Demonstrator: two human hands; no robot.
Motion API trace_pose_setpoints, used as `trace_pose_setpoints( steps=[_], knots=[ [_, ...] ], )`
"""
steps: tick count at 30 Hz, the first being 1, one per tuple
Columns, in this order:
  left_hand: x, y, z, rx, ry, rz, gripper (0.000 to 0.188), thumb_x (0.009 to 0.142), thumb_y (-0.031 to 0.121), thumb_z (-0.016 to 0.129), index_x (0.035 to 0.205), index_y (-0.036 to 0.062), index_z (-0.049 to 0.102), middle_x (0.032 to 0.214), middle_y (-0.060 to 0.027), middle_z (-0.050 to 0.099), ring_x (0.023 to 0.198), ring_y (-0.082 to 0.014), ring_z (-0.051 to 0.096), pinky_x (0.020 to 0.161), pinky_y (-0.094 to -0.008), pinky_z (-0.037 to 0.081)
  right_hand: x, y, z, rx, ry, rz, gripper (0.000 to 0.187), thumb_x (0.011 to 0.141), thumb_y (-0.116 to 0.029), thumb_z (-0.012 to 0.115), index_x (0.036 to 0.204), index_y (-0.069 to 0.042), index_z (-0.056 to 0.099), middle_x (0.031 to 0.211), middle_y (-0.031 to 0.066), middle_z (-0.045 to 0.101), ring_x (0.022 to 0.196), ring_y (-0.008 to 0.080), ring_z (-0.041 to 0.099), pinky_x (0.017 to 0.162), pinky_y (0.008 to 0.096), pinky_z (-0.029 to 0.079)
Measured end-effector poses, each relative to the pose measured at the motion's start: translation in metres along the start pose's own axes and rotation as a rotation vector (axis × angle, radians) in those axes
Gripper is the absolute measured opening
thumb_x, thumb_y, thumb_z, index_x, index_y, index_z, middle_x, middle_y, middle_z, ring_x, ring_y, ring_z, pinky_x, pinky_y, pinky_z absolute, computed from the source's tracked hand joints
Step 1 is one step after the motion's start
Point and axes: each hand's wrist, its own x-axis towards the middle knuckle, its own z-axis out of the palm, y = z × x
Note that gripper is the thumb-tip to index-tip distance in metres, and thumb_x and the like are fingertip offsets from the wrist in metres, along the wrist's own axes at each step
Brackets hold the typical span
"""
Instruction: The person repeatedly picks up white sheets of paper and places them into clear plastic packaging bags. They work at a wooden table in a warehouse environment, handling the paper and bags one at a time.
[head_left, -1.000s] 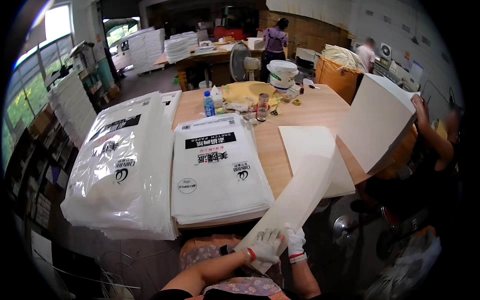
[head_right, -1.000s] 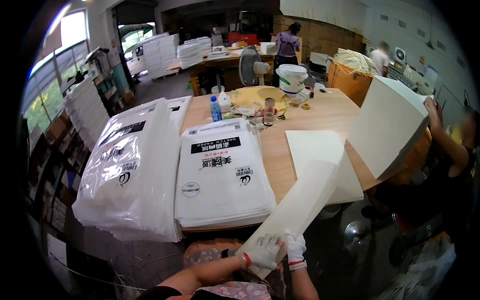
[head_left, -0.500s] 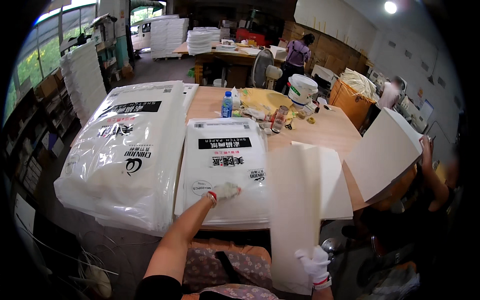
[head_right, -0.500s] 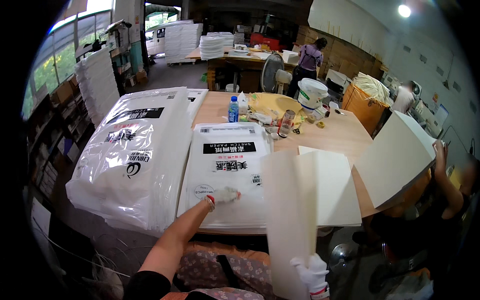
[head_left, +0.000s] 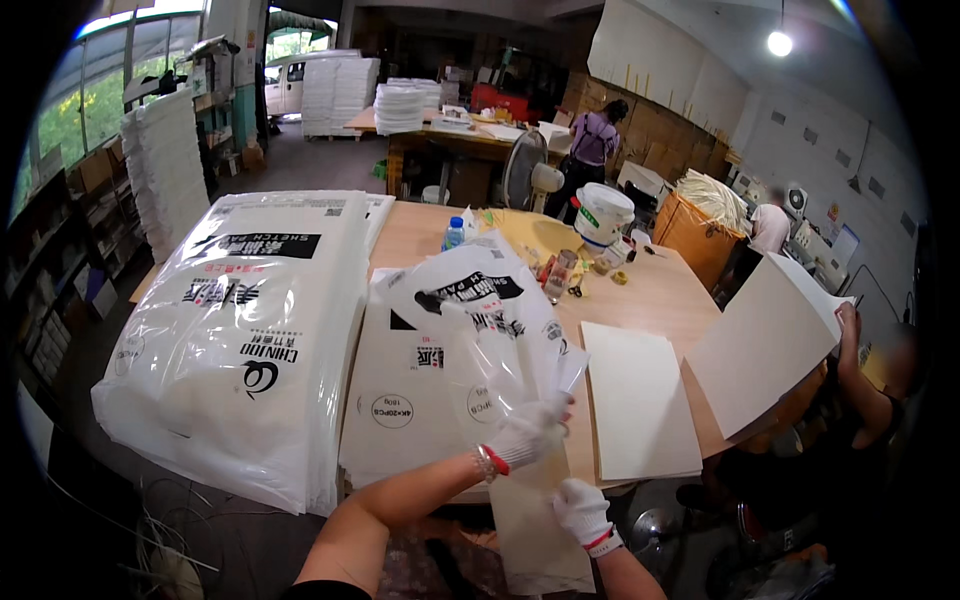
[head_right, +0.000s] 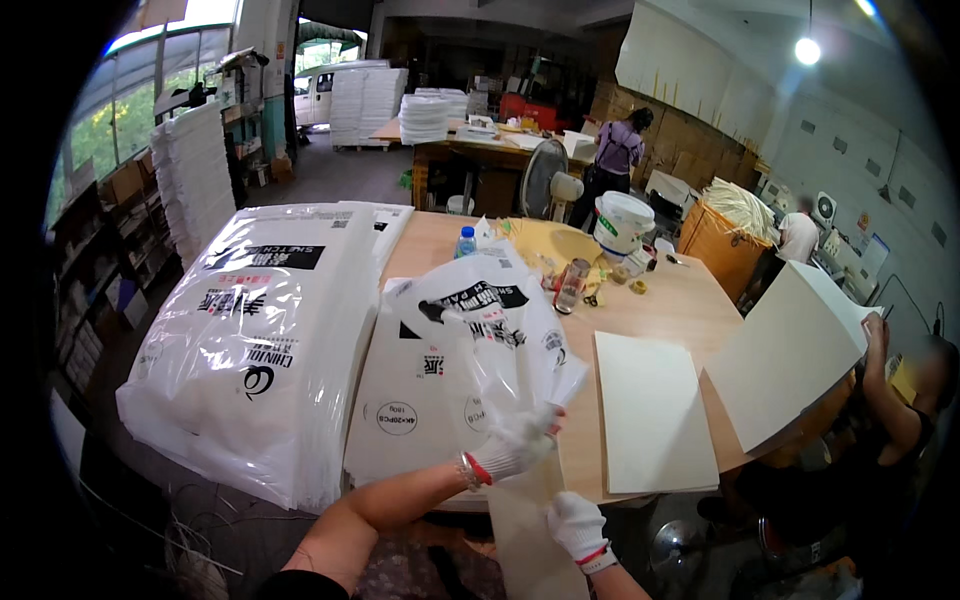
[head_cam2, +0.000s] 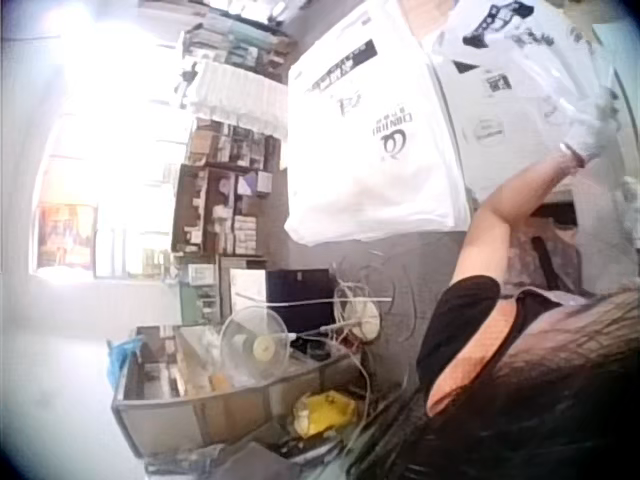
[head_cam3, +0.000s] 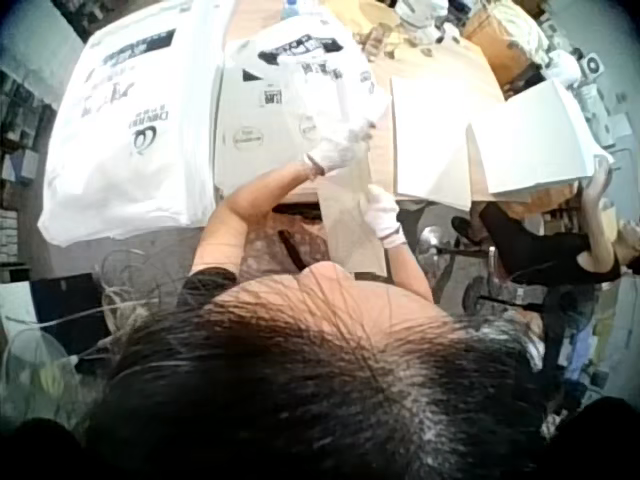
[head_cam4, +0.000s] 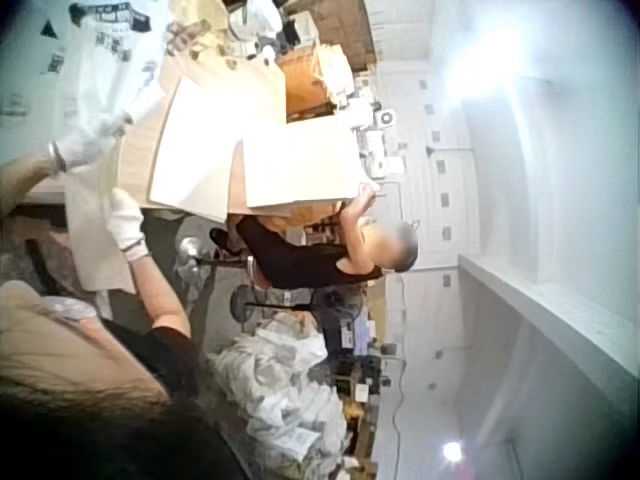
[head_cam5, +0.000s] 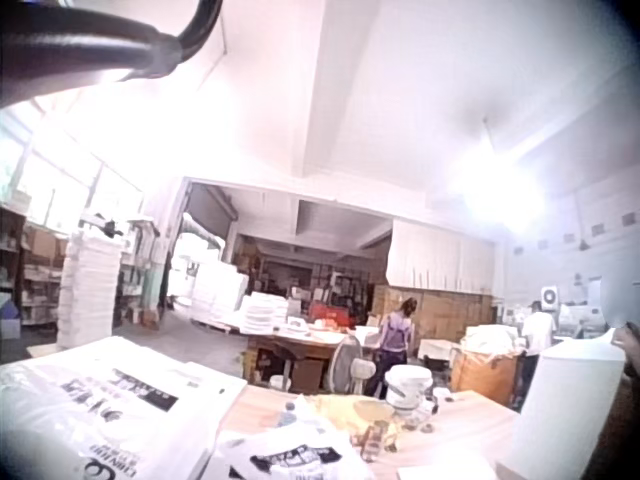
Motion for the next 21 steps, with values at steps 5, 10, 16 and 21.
trace_pose_setpoints(
  steps=[5,10,16,21],
  knots=[
    [-0.061,0.064,0.047,0.332,-0.271,0.147,0.031,0.08,0.02,0.058,0.11,0.0109,0.054,0.089,-0.0209,0.062,0.084,-0.0378,0.062,0.073,-0.0454,0.048,-0.022,0.114,0.085,0.71,-0.117,0.297,0.051,0.073,-0.019,0.072,0.115,-0.002,0.048,0.104,0.0149,0.055,0.092,0.0319,0.056,0.081,0.0383,0.046],
    [-0.108,0.032,0.003,0.487,-0.244,-0.179,0.038,0.086,0.027,0.056,0.12,0.0096,0.052,0.107,-0.0159,0.061,0.096,-0.0331,0.06,0.078,-0.0436,0.049,-0.016,0.021,0.038,-0.047,0.269,0.256,0.063,0.083,-0.013,0.059,0.136,0.003,0.029,0.138,0.0248,0.036,0.122,0.0378,0.044,0.094,0.0419,0.042],
    [-0.17,-0.037,-0.074,0.757,0.167,0.141,0.034,0.09,0.023,0.046,0.118,0.0041,0.053,0.112,-0.0165,0.058,0.103,-0.0291,0.057,0.086,-0.0382,0.046,0.041,0.026,0.024,0.007,0.056,0.081,0.064,0.076,0.003,0.05,0.137,-0.006,0.031,0.142,0.0271,0.029,0.106,0.0418,0.054,0.08,0.044,0.049],
    [-0.226,-0.087,-0.113,0.061,0.745,-0.466,0.033,0.089,0.008,0.036,0.118,0.002,0.051,0.116,-0.0186,0.055,0.111,-0.0319,0.051,0.094,-0.0354,0.041,0.018,-0.003,-0.006,-0.004,0.024,-0.101,0.06,0.077,-0.002,0.051,0.133,-0.009,0.034,0.143,0.0289,0.024,0.087,0.0431,0.059,0.068,0.0476,0.05]
  ],
)
